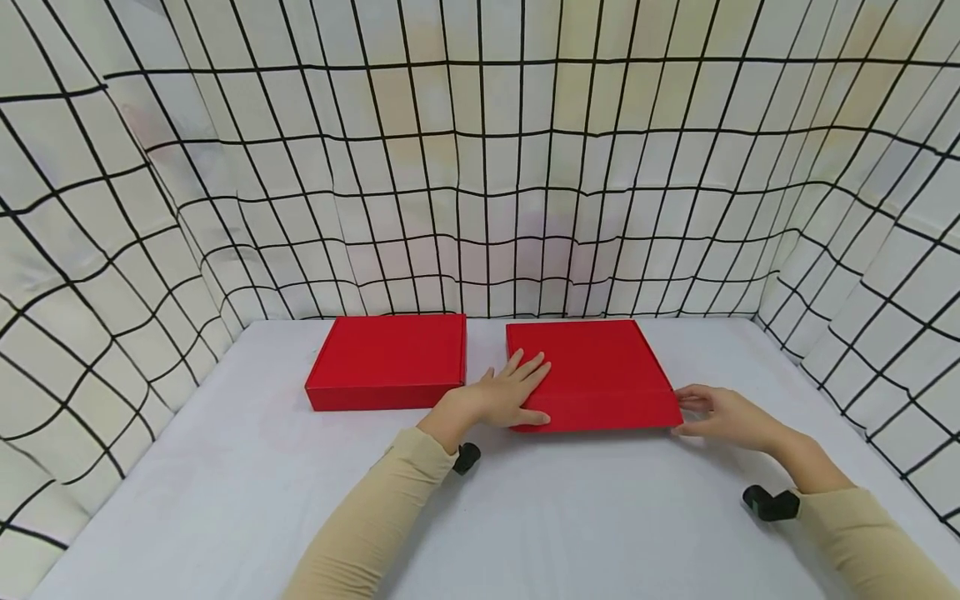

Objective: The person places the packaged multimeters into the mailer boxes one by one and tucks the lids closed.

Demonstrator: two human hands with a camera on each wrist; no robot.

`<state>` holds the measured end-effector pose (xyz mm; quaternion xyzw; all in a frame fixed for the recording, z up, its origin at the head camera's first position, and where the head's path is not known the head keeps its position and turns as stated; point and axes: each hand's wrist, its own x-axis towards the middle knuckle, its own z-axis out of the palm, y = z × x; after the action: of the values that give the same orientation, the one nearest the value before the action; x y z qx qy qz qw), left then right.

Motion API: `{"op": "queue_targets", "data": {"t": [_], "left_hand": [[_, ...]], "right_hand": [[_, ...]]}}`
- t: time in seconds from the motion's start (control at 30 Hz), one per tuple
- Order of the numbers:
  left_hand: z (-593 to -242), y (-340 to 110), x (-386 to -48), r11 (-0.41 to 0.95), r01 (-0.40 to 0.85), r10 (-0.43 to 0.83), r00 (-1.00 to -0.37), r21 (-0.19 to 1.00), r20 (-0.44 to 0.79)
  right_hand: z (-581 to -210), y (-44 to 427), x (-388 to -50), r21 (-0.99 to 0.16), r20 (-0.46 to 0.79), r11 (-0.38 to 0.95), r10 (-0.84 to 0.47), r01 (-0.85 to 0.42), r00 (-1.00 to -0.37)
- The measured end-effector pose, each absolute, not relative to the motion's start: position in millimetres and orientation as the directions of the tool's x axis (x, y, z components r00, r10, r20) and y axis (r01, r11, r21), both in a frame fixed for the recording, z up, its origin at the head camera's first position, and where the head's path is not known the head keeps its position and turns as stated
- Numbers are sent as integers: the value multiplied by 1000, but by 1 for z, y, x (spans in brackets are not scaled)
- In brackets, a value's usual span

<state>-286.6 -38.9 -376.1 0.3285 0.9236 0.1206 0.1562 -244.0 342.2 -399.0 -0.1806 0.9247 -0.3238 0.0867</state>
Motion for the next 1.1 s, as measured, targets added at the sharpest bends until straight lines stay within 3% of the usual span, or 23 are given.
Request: {"op": "queue_targets", "data": {"t": [0.4, 0.7, 1.1], "left_hand": [[-375, -40, -285, 755, 558, 644, -732, 344, -223], [-377, -41, -286, 757, 550, 637, -742, 353, -211], [-376, -41, -287, 754, 570, 643, -741, 326, -194]], "right_hand": [[-398, 350, -245, -715, -150, 679, -383, -168, -911], [-397, 351, -243, -699, -137, 686, -407, -203, -903], [-387, 348, -244, -622, -18, 728, -383, -290, -924]]}}
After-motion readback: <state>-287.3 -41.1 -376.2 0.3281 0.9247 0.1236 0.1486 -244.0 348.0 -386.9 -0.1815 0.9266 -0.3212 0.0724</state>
